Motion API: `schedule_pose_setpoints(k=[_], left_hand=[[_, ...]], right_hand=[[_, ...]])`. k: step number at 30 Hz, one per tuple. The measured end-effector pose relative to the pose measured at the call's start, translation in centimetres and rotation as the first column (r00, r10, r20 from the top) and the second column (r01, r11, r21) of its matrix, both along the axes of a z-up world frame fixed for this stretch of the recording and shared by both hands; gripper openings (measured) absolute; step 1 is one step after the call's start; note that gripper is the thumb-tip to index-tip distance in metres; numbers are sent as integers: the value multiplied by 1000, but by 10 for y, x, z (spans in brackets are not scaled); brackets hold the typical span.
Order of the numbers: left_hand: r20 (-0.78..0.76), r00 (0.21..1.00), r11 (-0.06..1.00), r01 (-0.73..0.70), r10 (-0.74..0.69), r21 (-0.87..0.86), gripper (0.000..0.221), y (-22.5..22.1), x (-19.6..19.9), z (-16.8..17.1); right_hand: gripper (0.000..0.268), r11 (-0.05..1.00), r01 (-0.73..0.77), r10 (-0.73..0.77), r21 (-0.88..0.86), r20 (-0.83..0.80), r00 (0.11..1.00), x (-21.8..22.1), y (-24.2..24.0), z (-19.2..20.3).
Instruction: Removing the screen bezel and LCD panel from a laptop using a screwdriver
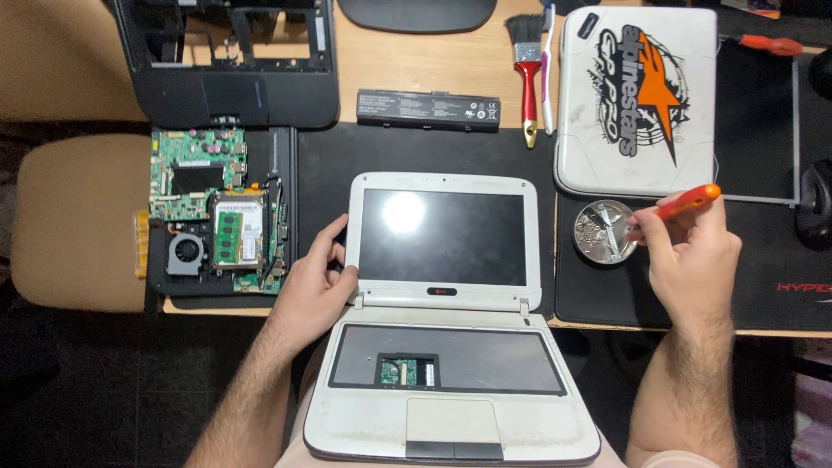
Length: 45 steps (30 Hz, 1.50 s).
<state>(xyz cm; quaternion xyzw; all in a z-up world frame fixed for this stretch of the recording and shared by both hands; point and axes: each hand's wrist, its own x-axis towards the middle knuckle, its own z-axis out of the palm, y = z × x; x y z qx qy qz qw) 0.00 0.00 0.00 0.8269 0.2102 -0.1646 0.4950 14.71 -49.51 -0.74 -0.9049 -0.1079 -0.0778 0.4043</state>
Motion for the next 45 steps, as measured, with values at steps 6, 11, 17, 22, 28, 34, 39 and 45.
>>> schedule_pose_setpoints(k=[6, 11, 17, 22, 28, 34, 39, 45], left_hand=[[104, 994, 982, 0, -19, 186, 76, 0, 7, -16], [452, 887, 963, -33, -95, 266, 57, -10, 21, -23], [646, 703, 929, 59, -298, 364, 46, -17, 59, -29], [563, 732, 901, 165, -385, 402, 61, -15, 76, -49], [497, 755, 888, 249, -428, 386, 67, -15, 74, -44], [411, 795, 880, 307, -446, 362, 76, -18, 78, -28], [375, 828, 893, 296, -417, 339, 79, -20, 78, -22], [376, 831, 894, 287, -411, 343, 80, -20, 77, -20]], right_hand=[[21, 990, 120, -126, -69, -82, 989, 2, 14, 9], [30, 962, 42, 0, -270, 151, 989, -1, -7, -26], [90, 912, -27, 111, -410, 181, 977, -15, 29, -19], [86, 912, -56, 141, -407, 184, 973, -11, 26, -29], [83, 901, -5, 98, -434, 194, 976, -9, 25, -17], [23, 965, -175, 209, -193, 172, 963, 28, 52, 10], [37, 944, -312, 318, 103, -53, 946, 80, 90, 23], [68, 946, -317, 324, 71, -121, 938, 89, 120, 36]])
